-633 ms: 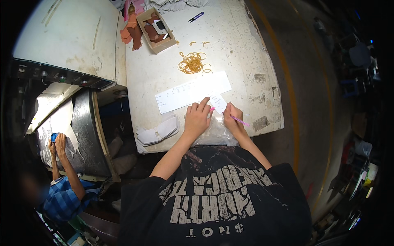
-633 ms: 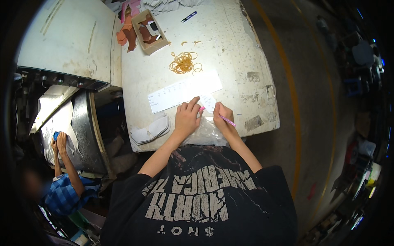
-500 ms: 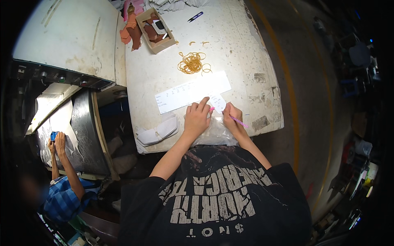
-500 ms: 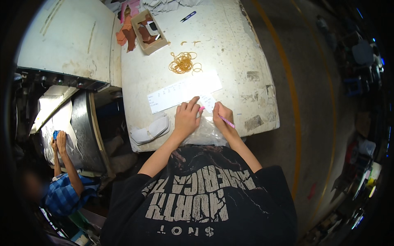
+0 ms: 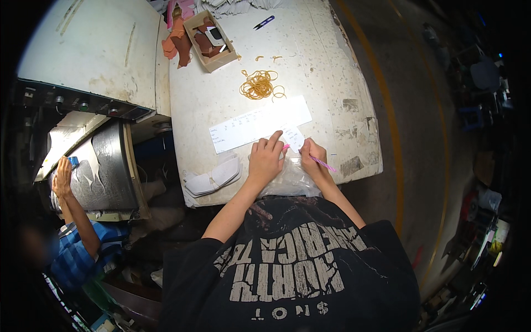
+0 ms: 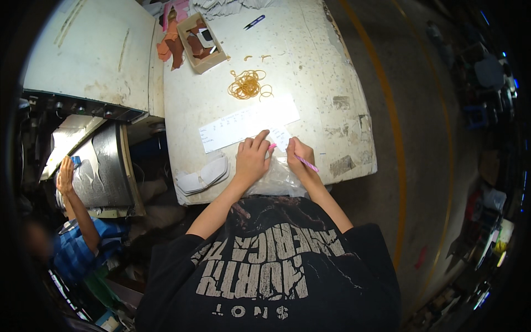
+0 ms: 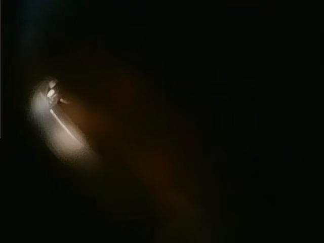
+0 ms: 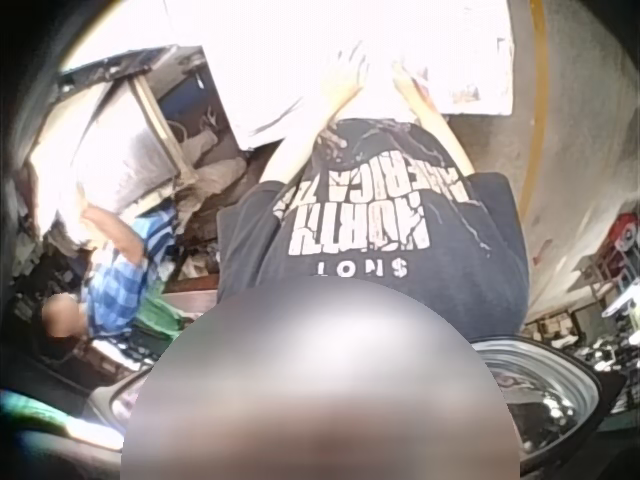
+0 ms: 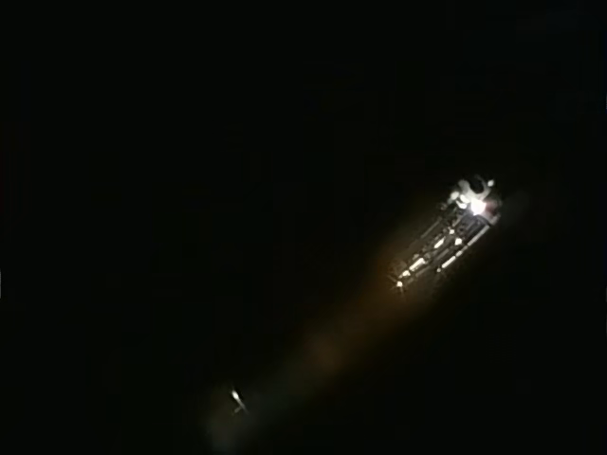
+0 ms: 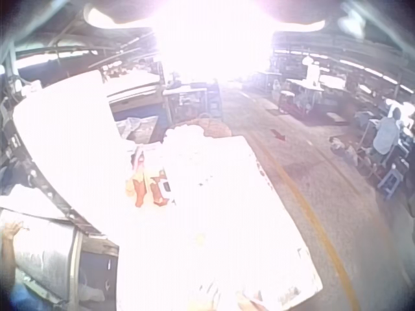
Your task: The person walks through a factory floor, picks up a plastic bag, places it on a table, and writes on a label attached to the bag using a pink pen. The person then moves the bag and continues writing on another label.
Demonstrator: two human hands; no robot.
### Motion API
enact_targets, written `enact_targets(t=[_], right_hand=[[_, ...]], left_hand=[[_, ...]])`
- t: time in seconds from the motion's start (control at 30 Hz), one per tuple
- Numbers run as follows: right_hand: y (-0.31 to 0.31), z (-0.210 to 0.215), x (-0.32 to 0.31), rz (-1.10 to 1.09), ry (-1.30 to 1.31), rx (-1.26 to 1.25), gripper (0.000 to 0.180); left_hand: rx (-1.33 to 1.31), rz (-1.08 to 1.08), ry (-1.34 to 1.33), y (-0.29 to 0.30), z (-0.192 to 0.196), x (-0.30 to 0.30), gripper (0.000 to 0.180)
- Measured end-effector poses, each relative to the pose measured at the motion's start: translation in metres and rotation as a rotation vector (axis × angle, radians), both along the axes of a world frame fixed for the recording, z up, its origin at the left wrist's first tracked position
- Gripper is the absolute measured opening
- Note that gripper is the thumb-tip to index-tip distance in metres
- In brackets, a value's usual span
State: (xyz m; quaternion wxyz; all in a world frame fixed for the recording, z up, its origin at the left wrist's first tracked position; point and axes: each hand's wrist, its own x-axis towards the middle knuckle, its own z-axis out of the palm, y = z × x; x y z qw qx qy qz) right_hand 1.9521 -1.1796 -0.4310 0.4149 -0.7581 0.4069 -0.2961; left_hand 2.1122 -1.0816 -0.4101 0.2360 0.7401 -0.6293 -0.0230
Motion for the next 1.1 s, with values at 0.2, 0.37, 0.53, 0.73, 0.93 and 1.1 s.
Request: enact_targets(t=[0.2, 0.37, 0.53, 0.73, 0.93, 1.1], right_hand=[[-0.0021, 0.0053, -0.0019, -0.054, 0.010, 0.021, 0.033], [-0.0033, 0.0068, -0.0058, -0.105, -0.012, 0.092, 0.034], [-0.0036, 0.0014, -0.0043, -0.055, 0.057, 0.003, 0.034], [-0.0048, -0.0027, -0.0066, -0.067, 0.040, 0.039, 0.034], [-0.0046, -0.0011, -0.0060, -0.112, -0.009, 0.144, 0.037], [-0.0050, -0.0001, -0.0056, -0.077, 0.016, 0.103, 0.037]], left_hand=[[0.004, -0.001, -0.001, 0.0002, -0.0019, 0.0013, 0.023], [-0.016, 0.001, -0.008, 0.0000, -0.0028, 0.0007, 0.023], [-0.018, -0.003, -0.001, -0.0003, -0.0018, 0.0007, 0.022], [-0.018, -0.004, -0.014, -0.0003, -0.0007, 0.0006, 0.022], [-0.015, -0.004, -0.004, -0.0004, -0.0001, 0.0001, 0.022], [-0.001, -0.006, 0.001, 0.0002, 0.0006, -0.0001, 0.023]])
